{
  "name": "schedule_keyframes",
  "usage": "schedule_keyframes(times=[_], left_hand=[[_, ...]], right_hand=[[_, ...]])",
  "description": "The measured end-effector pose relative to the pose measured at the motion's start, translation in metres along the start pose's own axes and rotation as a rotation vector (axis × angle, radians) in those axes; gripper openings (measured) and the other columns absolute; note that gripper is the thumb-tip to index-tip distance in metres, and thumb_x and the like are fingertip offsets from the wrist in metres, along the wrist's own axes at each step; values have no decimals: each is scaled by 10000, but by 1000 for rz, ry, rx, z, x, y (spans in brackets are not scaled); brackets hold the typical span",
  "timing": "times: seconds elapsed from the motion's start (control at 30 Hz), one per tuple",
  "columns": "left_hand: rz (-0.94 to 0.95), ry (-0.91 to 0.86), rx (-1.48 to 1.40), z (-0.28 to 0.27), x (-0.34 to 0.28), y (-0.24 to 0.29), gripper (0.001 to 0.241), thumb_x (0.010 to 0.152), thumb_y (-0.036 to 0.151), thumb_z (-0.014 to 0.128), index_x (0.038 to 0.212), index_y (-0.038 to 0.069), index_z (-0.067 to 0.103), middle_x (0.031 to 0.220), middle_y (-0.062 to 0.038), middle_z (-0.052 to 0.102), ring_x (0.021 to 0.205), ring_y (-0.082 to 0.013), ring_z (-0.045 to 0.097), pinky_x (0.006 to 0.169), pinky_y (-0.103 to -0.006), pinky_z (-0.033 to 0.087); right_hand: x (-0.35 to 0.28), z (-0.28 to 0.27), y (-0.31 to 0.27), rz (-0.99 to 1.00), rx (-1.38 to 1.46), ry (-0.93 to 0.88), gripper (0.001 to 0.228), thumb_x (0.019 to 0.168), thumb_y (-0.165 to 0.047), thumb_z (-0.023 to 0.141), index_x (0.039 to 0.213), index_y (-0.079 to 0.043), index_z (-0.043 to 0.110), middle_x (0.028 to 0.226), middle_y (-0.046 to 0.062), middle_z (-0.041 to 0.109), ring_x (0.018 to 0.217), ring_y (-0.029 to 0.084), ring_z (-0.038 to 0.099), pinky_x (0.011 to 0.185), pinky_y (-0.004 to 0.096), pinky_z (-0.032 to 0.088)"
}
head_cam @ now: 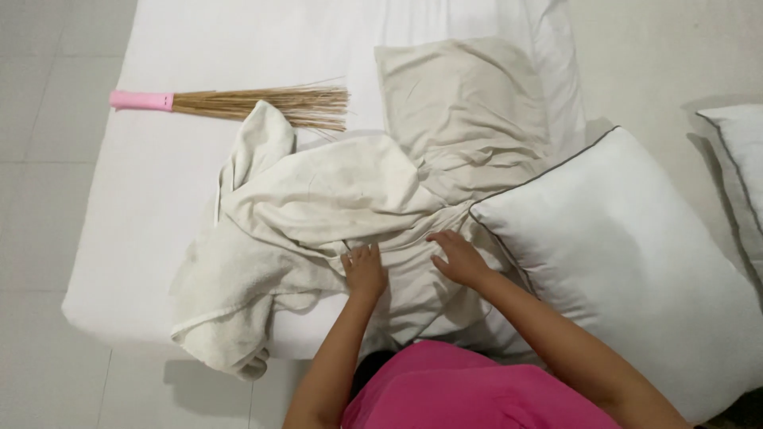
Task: The person picks up a pillowcase from a bedside table and shakes it open. They then pick up a pillow from the bed and insert it into the pillowcase, adjusting the fabric to fit the pillow properly.
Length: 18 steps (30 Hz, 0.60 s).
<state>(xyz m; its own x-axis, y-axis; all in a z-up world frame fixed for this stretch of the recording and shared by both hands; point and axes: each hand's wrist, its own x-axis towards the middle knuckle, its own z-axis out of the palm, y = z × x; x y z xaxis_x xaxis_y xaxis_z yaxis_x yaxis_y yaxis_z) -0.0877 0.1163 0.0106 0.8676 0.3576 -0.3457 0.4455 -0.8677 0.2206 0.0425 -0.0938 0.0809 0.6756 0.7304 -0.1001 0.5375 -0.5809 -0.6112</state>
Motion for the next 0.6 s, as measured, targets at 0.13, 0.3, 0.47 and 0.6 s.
schedule_keyframes(times=[0.13,0.3,0.47,0.6], left_hand=[[-59,-65,115,-5,-20,-16,207,971,156,604,1142,122,716,1210,-65,679,1303,-306,526,1229,-591,251],[299,206,-86,-45,-82,-9,155,847,146,617,914,73,736,1113,-131,666,1154,-342,555,1091,-583,313],[364,133,-237,-39,-108,-38,215,968,214,593,836,69,680,854,-146,710,868,-363,672,971,-528,476],[80,26,-244,-13,-103,-59,202,975,262,626,932,66,656,854,-163,700,825,-389,674,739,-531,526]], right_hand=[[11,32,-29,-54,23,-188,560,854,-192,680,1394,-144,541,1336,162,571,1259,369,538,1075,449,446],[19,63,-39,-304,-264,-75,639,729,-181,739,1354,-195,608,1435,224,516,1298,426,457,1036,544,392],[7,51,-35,-245,-492,-345,211,777,-323,728,949,-201,728,1116,45,706,1328,298,529,1156,594,324],[-18,38,-11,-90,-316,-502,454,868,-584,657,1000,-152,699,906,129,730,934,357,689,863,499,525]])
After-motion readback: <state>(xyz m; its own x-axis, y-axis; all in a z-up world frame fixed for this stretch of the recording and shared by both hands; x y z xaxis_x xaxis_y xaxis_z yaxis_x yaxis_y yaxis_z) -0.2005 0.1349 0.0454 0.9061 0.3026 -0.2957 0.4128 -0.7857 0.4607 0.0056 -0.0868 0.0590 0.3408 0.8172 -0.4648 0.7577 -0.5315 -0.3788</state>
